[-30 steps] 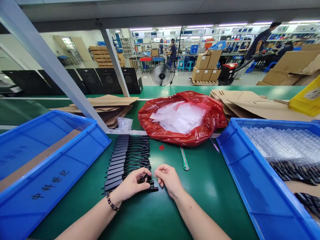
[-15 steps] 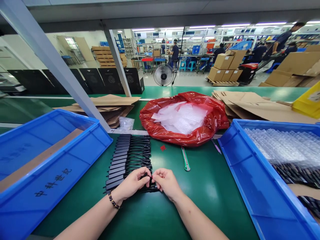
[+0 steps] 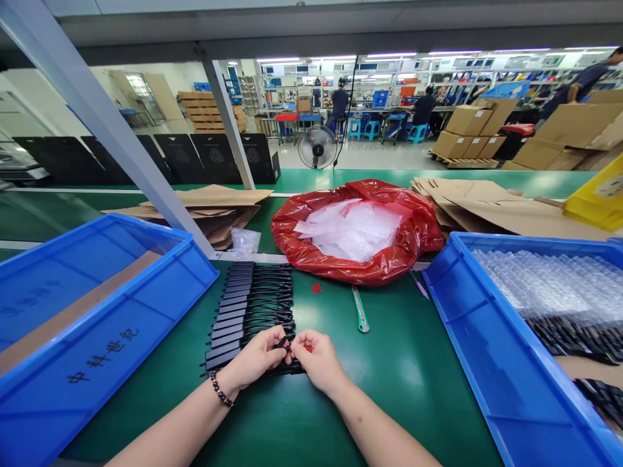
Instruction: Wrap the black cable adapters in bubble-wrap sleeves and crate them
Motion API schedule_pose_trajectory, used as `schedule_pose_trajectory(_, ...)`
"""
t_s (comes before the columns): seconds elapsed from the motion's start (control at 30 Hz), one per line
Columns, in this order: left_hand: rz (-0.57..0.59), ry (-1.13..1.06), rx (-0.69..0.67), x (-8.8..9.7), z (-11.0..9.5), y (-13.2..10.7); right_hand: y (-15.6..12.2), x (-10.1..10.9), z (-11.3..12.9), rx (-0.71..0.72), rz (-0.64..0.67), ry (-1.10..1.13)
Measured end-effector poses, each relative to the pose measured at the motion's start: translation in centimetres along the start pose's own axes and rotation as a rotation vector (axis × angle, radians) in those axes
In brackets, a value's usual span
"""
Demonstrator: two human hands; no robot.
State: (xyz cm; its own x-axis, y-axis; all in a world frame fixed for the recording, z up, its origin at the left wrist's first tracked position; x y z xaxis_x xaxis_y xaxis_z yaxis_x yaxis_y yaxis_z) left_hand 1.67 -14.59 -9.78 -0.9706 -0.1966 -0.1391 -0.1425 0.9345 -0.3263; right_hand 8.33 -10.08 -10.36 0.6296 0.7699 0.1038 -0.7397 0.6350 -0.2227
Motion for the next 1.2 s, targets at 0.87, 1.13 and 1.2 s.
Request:
schedule_pose_trajectory(0.87,-0.091,0.156,-0.199,1.0,-2.6,-0.6,1.2,1.7,-1.7,-0.049,-0.056,0.183)
schedule_pose_trajectory(1.13,-0.084,-0.026,-0.017,1.1,0.0,-0.1,0.3,0.2,-0.3,-0.047,0.018,0.068)
schedule_pose_trajectory(1.2,-0.082,-0.010,-0.009,1.1,0.2,0.0,0.3,0.0,-0.2,-0.042,0.015,0.056)
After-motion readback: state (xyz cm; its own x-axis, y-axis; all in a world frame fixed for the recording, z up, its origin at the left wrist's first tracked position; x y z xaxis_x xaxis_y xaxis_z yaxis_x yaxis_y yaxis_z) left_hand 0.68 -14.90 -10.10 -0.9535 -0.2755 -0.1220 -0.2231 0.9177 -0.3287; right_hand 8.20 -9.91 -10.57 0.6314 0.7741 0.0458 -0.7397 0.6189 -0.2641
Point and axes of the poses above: each hand's wrist, its own y-axis towards the middle knuckle, its own x-axis out of the back of the hand, z = x × y, the point moved 10 cm from there along y, towards the middle knuckle, and after that the axes turned 13 degrees about -y, right-handed, at the moved point
